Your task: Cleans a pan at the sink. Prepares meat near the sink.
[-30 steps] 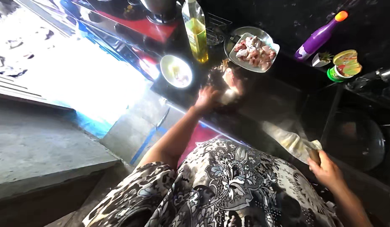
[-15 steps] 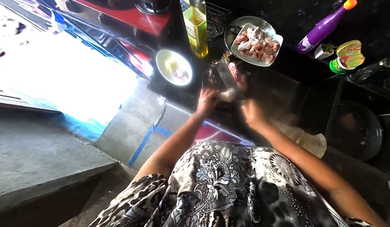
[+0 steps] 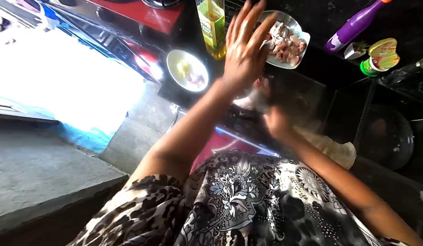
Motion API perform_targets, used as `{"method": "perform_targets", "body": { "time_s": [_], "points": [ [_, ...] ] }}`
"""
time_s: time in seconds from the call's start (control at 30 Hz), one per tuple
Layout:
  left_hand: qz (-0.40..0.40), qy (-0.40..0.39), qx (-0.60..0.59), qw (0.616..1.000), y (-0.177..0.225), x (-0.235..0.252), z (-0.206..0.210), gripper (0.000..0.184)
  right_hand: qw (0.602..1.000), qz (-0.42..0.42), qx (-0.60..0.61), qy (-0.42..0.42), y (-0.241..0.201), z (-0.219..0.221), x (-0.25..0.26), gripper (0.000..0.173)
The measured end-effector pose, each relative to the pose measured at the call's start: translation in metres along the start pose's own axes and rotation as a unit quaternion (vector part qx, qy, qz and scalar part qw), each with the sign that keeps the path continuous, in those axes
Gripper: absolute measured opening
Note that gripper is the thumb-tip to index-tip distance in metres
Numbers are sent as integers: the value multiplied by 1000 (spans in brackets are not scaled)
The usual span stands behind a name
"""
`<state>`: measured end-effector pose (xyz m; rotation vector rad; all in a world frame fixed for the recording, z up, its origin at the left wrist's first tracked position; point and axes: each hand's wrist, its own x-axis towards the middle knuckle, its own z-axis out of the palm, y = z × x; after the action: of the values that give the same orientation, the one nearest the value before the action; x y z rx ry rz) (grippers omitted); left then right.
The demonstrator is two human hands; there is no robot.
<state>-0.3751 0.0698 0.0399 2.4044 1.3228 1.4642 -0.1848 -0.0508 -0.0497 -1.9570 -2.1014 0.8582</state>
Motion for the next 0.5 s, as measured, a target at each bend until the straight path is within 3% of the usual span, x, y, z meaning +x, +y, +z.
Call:
{"method": "perform_targets", "body": {
  "time_s": [0.1, 0.17, 0.23, 0.33, 0.4, 0.5],
  "points": [
    [74, 5, 66, 995, 26, 55, 14, 33, 1000, 17, -3, -6, -4, 1, 3, 44],
    [78, -101, 83, 988, 3, 28, 55, 47, 999, 26, 6, -20, -5, 0, 2, 44],
    [23, -207, 66, 976, -38, -31, 99, 59, 998, 41, -3, -54, -6, -1, 3, 48],
    [-27, -279, 47, 959, -43, -27, 99, 63, 997, 37, 8, -69, -5, -2, 1, 50],
    [-33, -232, 54, 971, -25, 4, 77, 60, 999, 7, 2, -46, -7, -1, -1, 43],
    [-41, -81, 60, 994, 3, 45, 35, 41, 1000, -10, -1, -19, -7, 1, 0, 44]
  ]
}}
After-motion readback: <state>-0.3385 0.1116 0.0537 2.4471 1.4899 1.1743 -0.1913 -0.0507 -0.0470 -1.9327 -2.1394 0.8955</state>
